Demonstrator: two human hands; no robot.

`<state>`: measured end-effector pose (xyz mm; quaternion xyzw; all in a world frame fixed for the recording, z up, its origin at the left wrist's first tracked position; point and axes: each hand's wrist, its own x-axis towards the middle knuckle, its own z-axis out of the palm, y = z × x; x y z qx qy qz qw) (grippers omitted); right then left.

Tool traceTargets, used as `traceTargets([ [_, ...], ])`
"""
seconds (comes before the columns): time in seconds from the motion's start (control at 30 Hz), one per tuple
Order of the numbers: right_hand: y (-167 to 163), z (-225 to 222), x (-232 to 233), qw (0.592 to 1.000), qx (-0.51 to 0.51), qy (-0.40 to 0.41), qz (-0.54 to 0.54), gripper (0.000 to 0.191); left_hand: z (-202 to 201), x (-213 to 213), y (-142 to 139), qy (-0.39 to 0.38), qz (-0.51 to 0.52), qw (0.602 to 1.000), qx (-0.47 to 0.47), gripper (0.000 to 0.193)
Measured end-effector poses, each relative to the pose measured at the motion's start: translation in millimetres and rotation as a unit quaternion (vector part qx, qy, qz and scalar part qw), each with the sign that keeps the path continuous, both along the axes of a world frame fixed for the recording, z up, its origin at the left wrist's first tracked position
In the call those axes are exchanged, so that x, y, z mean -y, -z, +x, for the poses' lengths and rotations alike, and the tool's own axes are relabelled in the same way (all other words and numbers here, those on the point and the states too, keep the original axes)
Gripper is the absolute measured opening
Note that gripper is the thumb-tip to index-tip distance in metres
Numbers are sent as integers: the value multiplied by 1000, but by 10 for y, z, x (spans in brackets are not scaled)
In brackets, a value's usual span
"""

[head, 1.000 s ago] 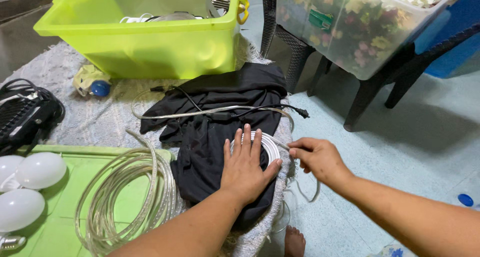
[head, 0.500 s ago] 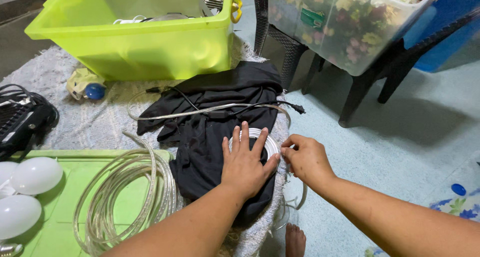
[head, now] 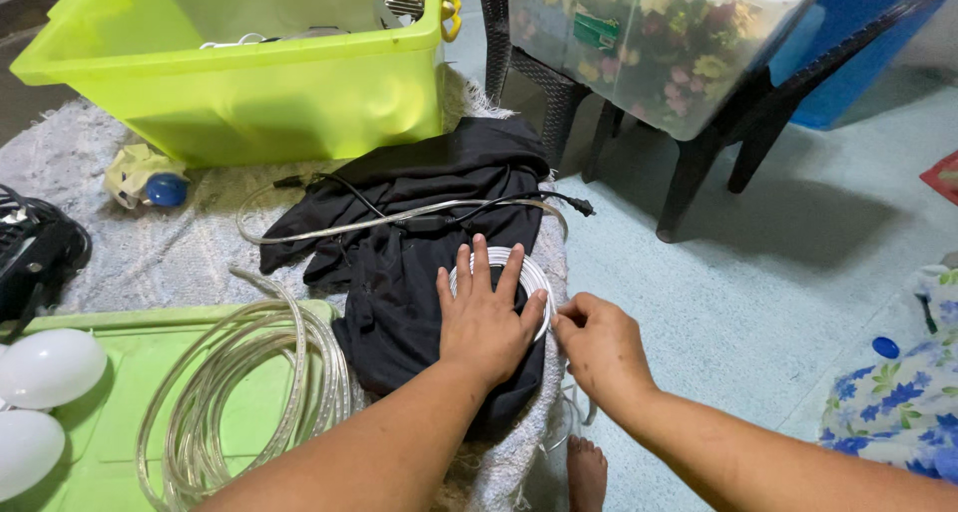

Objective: The person coils a flexible LED neon strip light on a table, secures the coil with a zip tie, and places it into a green storage bin holding other lighting decorations. They then pick up and handle a black fabric item.

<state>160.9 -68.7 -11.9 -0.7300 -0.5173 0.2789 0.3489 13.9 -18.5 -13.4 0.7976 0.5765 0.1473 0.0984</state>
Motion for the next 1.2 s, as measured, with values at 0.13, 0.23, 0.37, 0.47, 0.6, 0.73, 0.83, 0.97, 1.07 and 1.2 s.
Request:
traceTargets([
  [0.13,-5,-138,59,999,-31,28,-3,19,-21,9,30,-2,2,1000,6,70],
  [0.23,-73,-218,73,992,-84,57,-74,21,-38,-8,37,-10,-14,1000,22,69],
  [0.37,-175,-255,33,994,-80,54,-52,18,-21,-90,-54,-71,-65,988,122,71],
  [0.47,-220,-232,-36,997,-56,51,-24,17,-40,-109,-192,-143,-111,959,218,77],
  [0.6,-279,-131,-288,998,31,-24,41,19,-134,84,-344,-269,-171,884,341,82],
  [0.73,-345,-100,-836,980,73,-180,38,21,-202,328,-440,-309,-117,858,394,93],
  [0.83,-343,-100,-1197,951,113,-285,34,20,-220,384,-546,-306,-134,863,379,99],
  [0.97,-255,-104,-1408,938,106,-330,3,21,-257,425,-711,-284,-231,909,199,100],
  [1.07,-159,-47,-1430,932,84,-352,1,21,-330,419,-740,-162,-155,975,3,100],
  [1.2,-31,10,-1449,929,82,-361,23,19,-426,209,-555,71,20,995,-65,100],
])
